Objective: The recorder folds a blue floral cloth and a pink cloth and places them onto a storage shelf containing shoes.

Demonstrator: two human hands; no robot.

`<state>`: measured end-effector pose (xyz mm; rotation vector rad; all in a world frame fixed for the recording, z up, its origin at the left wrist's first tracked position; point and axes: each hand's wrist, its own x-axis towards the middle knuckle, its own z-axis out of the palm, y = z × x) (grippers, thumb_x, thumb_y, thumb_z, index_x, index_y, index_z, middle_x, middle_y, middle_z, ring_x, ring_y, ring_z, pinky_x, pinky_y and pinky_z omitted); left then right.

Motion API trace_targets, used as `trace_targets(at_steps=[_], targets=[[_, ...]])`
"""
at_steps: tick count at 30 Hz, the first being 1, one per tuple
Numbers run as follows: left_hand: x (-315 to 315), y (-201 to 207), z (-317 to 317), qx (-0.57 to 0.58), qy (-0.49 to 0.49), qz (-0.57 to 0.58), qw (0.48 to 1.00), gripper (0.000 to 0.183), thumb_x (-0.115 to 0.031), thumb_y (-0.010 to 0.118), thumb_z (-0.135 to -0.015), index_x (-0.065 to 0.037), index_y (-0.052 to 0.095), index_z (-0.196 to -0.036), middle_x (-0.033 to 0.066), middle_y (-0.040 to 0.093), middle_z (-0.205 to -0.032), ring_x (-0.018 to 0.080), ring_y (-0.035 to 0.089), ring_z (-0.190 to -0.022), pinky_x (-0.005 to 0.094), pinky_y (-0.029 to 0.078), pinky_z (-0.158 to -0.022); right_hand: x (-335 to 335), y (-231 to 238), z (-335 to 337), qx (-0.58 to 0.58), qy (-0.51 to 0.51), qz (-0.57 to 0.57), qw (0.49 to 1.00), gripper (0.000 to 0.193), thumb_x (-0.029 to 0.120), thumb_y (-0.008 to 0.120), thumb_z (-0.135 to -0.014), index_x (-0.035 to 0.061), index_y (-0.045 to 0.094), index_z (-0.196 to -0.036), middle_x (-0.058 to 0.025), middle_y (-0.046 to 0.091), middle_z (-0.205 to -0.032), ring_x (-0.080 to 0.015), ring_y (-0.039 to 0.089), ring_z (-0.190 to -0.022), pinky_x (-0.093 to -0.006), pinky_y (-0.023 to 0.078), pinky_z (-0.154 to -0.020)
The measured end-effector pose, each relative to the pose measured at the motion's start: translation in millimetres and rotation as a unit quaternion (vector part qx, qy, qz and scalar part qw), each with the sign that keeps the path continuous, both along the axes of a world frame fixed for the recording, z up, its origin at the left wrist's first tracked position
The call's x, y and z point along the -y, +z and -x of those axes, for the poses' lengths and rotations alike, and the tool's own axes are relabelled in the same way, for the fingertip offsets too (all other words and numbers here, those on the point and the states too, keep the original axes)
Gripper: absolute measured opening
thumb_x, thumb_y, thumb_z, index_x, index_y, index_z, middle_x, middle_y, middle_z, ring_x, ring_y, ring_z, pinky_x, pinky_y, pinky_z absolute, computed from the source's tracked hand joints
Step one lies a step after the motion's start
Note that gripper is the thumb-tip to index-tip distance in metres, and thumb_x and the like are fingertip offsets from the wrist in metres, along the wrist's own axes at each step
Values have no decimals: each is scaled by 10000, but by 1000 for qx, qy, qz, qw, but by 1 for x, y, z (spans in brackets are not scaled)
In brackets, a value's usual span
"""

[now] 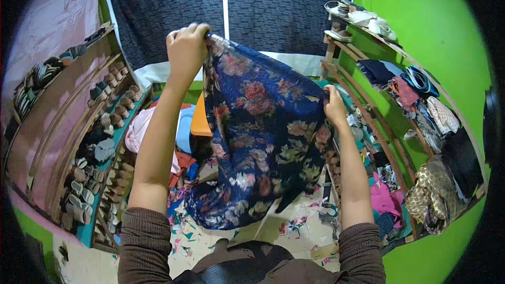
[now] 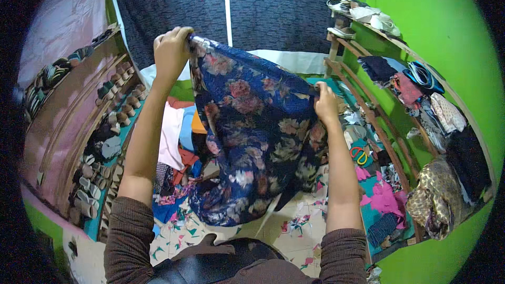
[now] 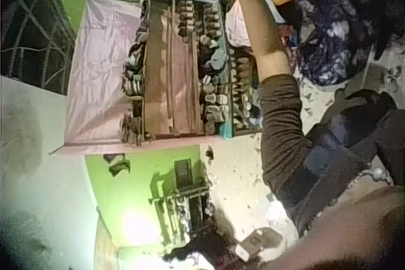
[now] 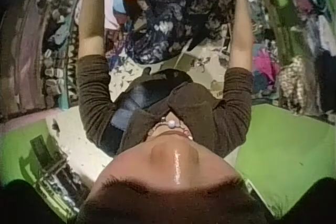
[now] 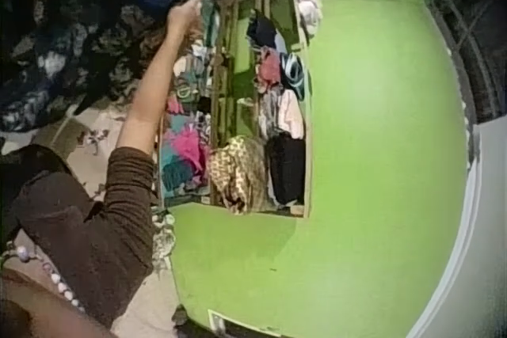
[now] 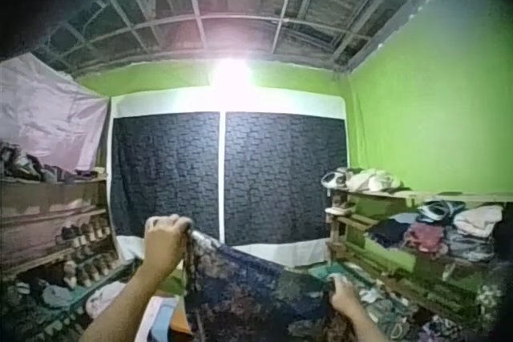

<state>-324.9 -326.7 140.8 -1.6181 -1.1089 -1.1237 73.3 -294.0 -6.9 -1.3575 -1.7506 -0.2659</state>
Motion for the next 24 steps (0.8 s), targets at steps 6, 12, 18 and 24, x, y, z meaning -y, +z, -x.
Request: trace_targets(at_steps=[6, 12, 18, 24], targets=[[-26, -69, 18, 388, -277, 378, 794, 257, -49, 325, -862, -74, 423, -1099, 187, 529, -883, 277, 541, -836, 362, 405, -786, 3, -87, 10, -261, 100, 217, 935, 402, 90, 361, -809, 9, 451, -1193, -176, 551, -820, -263, 545, -752, -324, 425, -708], [-12, -90, 39, 374, -211, 246, 869, 202, -73, 305, -896, -74, 418, -1063, 128, 543, -763, 216, 544, -702, 331, 428, -664, 55, -74, 46, -60, 80, 181, 978, 521, 414, 504, -818, 32, 421, -1161, -220, 584, -956, -373, 579, -854, -416, 453, -703], [8, -47, 1, 309, -197, 172, 914, 187, -82, 341, -894, -112, 417, -1062, 227, 575, -705, 368, 593, -659, 424, 419, -569, 90, -124, 67, 25, 85, 172, 981, 569, 438, 646, -742, 24, 492, -1101, -224, 592, -955, -398, 557, -892, -443, 458, -722], [8, -48, -40, 266, -230, 196, 915, 231, -34, 372, -858, -120, 412, -1069, 274, 550, -678, 454, 551, -677, 508, 383, -570, 94, -255, 69, -201, 193, 300, 912, 289, 166, 612, -787, 1, 575, -1020, -153, 639, -922, -268, 593, -851, -338, 447, -762]])
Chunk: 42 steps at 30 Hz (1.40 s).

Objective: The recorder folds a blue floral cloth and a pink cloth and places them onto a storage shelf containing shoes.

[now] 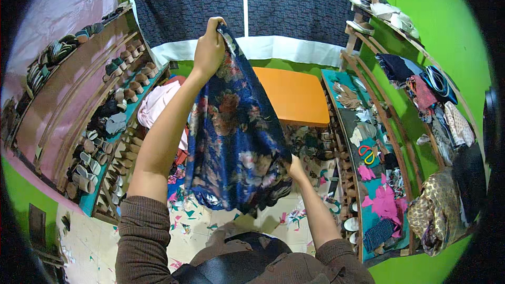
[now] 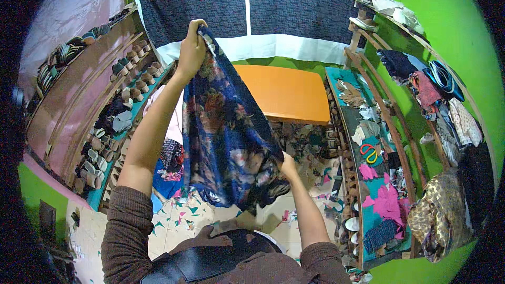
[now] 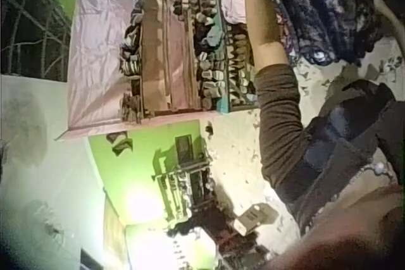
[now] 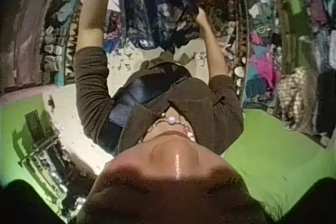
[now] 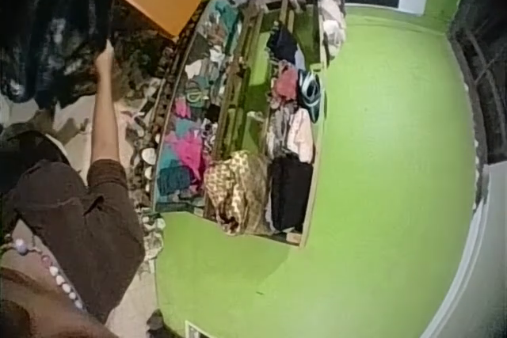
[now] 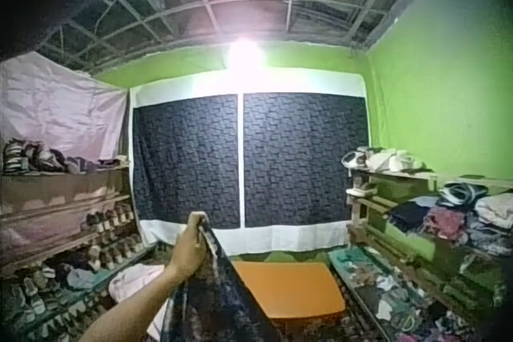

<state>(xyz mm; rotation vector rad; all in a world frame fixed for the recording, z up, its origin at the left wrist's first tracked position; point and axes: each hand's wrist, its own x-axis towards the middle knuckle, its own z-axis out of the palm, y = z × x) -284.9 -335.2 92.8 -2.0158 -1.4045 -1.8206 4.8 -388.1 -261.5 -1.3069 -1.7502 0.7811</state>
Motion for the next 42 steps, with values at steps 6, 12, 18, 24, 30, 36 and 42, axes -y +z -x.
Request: trace_targets(at_steps=[6, 12, 18, 24, 30, 36, 42], targets=[[-31, -27, 57, 5, 83, 1, 997, 195, -94, 350, -885, -118, 423, -1064, 260, 571, -764, 446, 559, -747, 490, 399, -619, -33, 79, -29, -53, 49, 192, 979, 399, -88, 411, -761, -11, 536, -1132, -114, 612, -992, -158, 557, -885, -305, 459, -756], [-101, -58, 68, 79, 111, 41, 990, 186, -110, 342, -892, -113, 429, -1056, 227, 566, -785, 410, 569, -751, 450, 418, -648, -84, 33, -51, 258, 86, 72, 960, 421, 67, 536, -718, -11, 529, -1132, -227, 586, -1042, -346, 560, -984, -374, 449, -800], [-182, -83, 100, 79, 154, 85, 981, 265, -109, 324, -872, -125, 416, -1120, 258, 582, -861, 438, 559, -812, 471, 412, -698, -142, 89, -38, 83, 2, 277, 957, 469, 5, 437, -730, 8, 473, -1197, -99, 564, -734, -189, 497, -589, -339, 419, -521], [-284, -81, 97, 98, 138, 11, 985, 213, -121, 354, -879, -117, 400, -1087, 247, 583, -840, 437, 556, -810, 469, 407, -694, -313, 167, -113, -24, -111, -99, 989, 353, -59, 365, -712, -31, 510, -1033, -105, 563, -974, -201, 513, -958, -280, 381, -877], [-371, -64, 88, 114, 175, -8, 978, 200, -162, 388, -885, -130, 391, -1082, 228, 598, -786, 427, 575, -773, 474, 411, -661, -452, 249, -104, 74, -222, -291, 928, 331, 30, 426, -710, 36, 505, -1032, -219, 580, -975, -366, 558, -926, -385, 432, -814], [-464, -61, 103, 90, 254, -15, 963, 256, -154, 399, -872, -140, 349, -1123, 260, 595, -808, 443, 568, -803, 493, 403, -671, -539, 271, -70, 140, -264, -246, 922, 308, 65, 441, -749, 137, 539, -1032, -163, 620, -942, -357, 595, -838, -433, 460, -706], [-562, -101, 117, 112, 334, 153, 923, 415, -117, 385, -842, -61, 220, -1219, 301, 581, -911, 449, 558, -875, 483, 396, -786, -644, 227, -54, 225, -217, -264, 912, 277, 96, 506, -746, 123, 529, -1020, -128, 597, -950, -363, 562, -871, -464, 459, -707]])
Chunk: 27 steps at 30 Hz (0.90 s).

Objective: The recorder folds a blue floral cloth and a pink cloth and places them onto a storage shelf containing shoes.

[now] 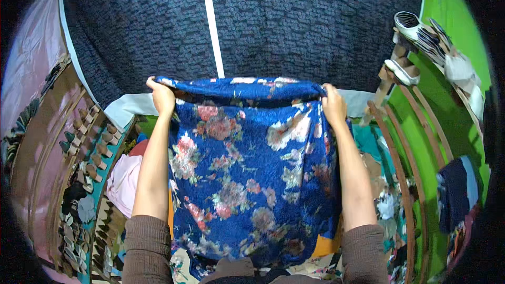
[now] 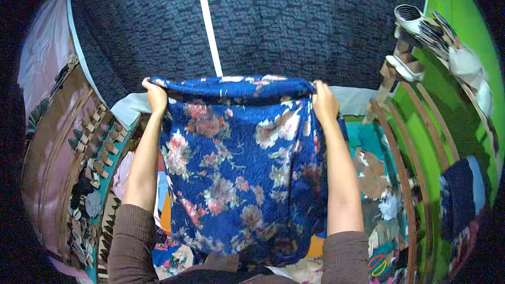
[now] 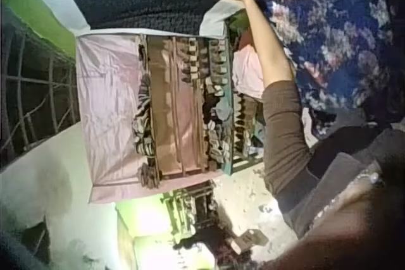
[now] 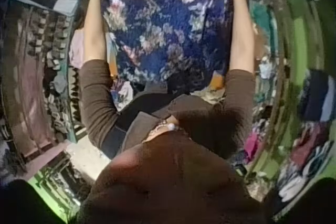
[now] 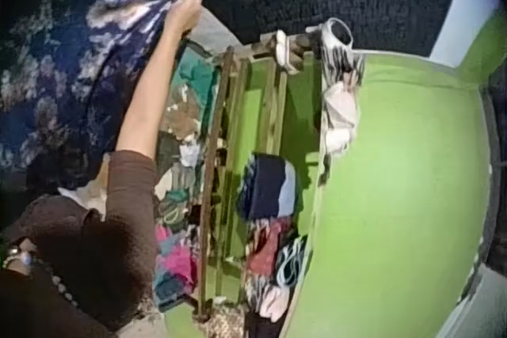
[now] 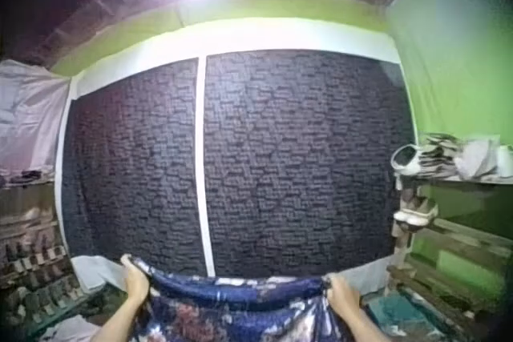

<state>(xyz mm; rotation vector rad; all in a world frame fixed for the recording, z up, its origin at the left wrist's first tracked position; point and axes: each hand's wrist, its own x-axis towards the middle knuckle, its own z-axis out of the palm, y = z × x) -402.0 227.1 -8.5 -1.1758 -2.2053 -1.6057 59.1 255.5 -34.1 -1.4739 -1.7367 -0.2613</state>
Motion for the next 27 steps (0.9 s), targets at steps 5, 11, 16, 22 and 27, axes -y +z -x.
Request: trace_targets(at_steps=[5, 11, 16, 22, 27], targets=[[-48, -141, 17, -75, -73, 55, 993, 663, -107, 442, -831, 46, 55, -1348, 365, 380, -1189, 470, 416, -1098, 445, 322, -943, -78, -128, 5, 30, 19, 196, 980, 529, 221, 660, -713, 83, 464, -1184, -152, 561, -1056, -341, 508, -1004, -468, 396, -878], [102, -279, -130, -153, -266, 425, 851, 687, -439, 483, -827, -166, 209, -1394, 189, 193, -1425, 393, 158, -1312, 623, 55, -1002, 72, -258, 77, 164, 72, 273, 945, 629, 422, 512, -805, 122, 348, -1333, -246, 291, -1352, -411, 238, -1265, -686, 83, -950], [138, -312, -146, -224, -251, 416, 845, 616, -479, 463, -825, -223, 311, -1365, 99, 259, -1421, 317, 242, -1296, 584, 132, -1017, 120, -280, 80, 164, 71, 304, 936, 539, 454, 445, -854, 151, 414, -1299, -228, 289, -1364, -410, 239, -1269, -684, 119, -940], [148, -316, -139, -240, -264, 388, 850, 581, -456, 447, -839, -224, 323, -1357, 102, 266, -1417, 312, 268, -1286, 568, 147, -1021, 133, -289, 74, 149, 74, 285, 944, 540, 330, 480, -844, 65, 378, -1303, -225, 282, -1371, -380, 233, -1286, -615, 106, -1002], [202, -300, -123, -242, -312, 328, 859, 537, -392, 468, -849, -124, 391, -1308, 155, 304, -1384, 319, 295, -1268, 496, 196, -1031, 212, -258, 64, 129, 16, 272, 954, 487, 218, 459, -868, 32, 361, -1307, -222, 283, -1371, -358, 222, -1297, -538, 120, -1043]])
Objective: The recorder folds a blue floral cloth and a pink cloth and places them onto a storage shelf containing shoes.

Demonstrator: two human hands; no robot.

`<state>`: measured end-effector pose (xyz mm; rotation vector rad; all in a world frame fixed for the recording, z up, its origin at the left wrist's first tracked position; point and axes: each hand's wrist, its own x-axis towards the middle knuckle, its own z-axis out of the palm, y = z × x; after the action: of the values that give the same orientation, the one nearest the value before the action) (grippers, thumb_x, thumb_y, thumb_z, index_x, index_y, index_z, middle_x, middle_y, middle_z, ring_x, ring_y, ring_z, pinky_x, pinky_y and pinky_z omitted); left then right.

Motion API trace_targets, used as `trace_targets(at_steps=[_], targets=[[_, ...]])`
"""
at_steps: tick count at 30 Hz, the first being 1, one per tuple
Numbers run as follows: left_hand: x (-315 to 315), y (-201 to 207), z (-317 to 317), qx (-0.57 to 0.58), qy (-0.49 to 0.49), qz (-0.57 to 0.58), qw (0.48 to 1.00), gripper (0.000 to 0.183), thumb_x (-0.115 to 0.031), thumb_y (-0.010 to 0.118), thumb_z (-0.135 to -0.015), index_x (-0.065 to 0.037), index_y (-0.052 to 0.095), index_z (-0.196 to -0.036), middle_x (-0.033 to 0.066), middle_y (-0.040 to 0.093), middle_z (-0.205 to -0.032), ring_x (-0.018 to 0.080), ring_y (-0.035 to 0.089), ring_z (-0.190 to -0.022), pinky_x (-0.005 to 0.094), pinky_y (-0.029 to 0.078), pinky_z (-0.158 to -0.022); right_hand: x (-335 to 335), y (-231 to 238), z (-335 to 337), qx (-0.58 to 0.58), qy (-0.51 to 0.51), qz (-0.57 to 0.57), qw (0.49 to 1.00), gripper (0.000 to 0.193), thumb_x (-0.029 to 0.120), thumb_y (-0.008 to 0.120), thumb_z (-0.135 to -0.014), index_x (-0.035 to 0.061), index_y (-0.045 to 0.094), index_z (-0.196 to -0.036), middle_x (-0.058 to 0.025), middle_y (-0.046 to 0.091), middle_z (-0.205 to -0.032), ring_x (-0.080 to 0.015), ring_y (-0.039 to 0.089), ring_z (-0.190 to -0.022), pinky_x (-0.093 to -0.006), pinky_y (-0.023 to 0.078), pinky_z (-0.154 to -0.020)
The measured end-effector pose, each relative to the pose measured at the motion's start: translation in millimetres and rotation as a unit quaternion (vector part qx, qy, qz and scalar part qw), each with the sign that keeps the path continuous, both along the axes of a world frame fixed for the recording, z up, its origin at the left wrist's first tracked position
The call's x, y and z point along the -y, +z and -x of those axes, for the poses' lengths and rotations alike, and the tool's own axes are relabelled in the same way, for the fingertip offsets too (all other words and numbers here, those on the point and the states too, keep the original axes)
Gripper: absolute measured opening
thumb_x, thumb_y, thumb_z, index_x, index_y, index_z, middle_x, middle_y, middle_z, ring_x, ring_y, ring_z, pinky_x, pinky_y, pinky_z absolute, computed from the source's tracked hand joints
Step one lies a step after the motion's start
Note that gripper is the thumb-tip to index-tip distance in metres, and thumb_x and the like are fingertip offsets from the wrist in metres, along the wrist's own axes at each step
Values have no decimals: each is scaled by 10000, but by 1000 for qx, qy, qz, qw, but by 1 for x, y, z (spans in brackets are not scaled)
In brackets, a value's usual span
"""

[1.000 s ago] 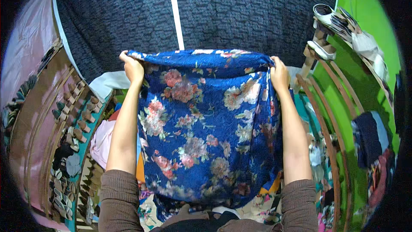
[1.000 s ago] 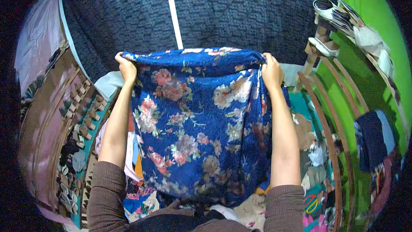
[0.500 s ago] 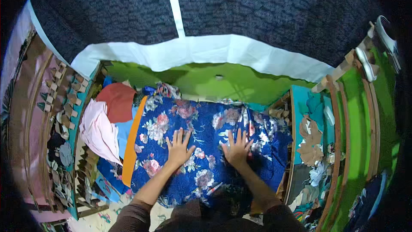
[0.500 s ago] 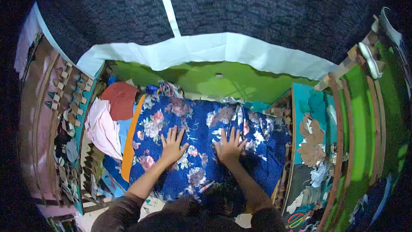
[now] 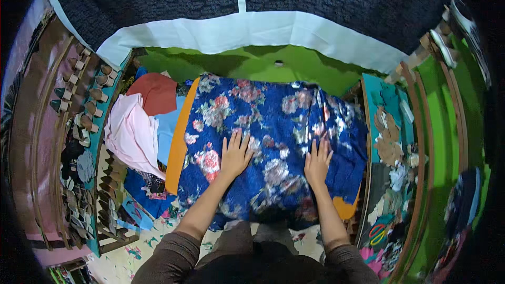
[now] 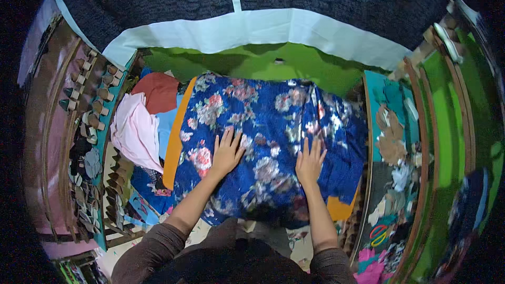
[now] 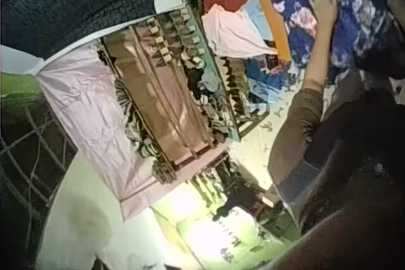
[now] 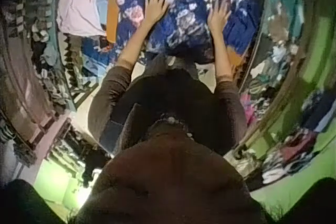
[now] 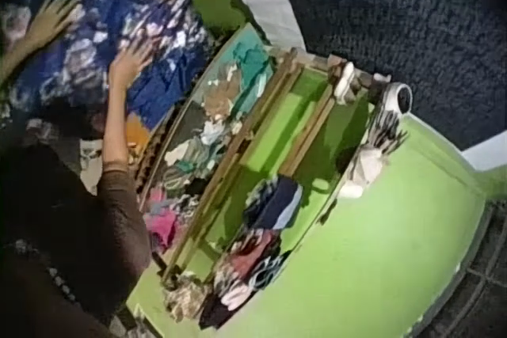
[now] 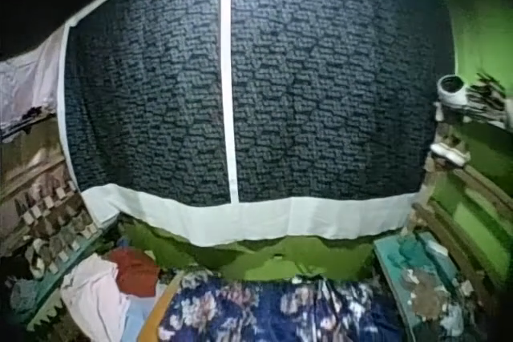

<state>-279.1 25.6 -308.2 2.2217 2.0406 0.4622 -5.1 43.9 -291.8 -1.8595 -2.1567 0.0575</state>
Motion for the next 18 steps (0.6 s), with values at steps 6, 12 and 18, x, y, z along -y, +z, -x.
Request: trace_targets(at_steps=[6, 12, 18], targets=[[155, 6, 25, -4, -58, 1, 998, 508, -350, 513, -833, -130, 421, -1282, 149, 322, -1371, 305, 308, -1260, 492, 209, -1031, 166, -14, 4, -116, -135, 23, 984, 439, 210, 388, -896, 38, 365, -1300, -235, 273, -1361, -367, 214, -1290, -527, 127, -1038], [293, -21, 68, 9, -19, 116, 993, 571, -243, 563, -768, -74, 393, -1286, 203, 324, -1344, 338, 333, -1230, 503, 255, -999, 289, -49, -6, -227, -269, 52, 934, 546, 168, 532, -821, -9, 319, -1292, -270, 312, -1286, -415, 294, -1202, -478, 221, -1013], [288, -27, 76, 94, 114, -13, 989, 654, -206, 619, -762, 55, 314, -1278, 318, 323, -1278, 441, 351, -1167, 450, 282, -991, 291, -64, -42, -307, -281, 67, 907, 785, 268, 633, -780, -59, 187, -1337, -295, 266, -1326, -420, 243, -1248, -436, 202, -1038]])
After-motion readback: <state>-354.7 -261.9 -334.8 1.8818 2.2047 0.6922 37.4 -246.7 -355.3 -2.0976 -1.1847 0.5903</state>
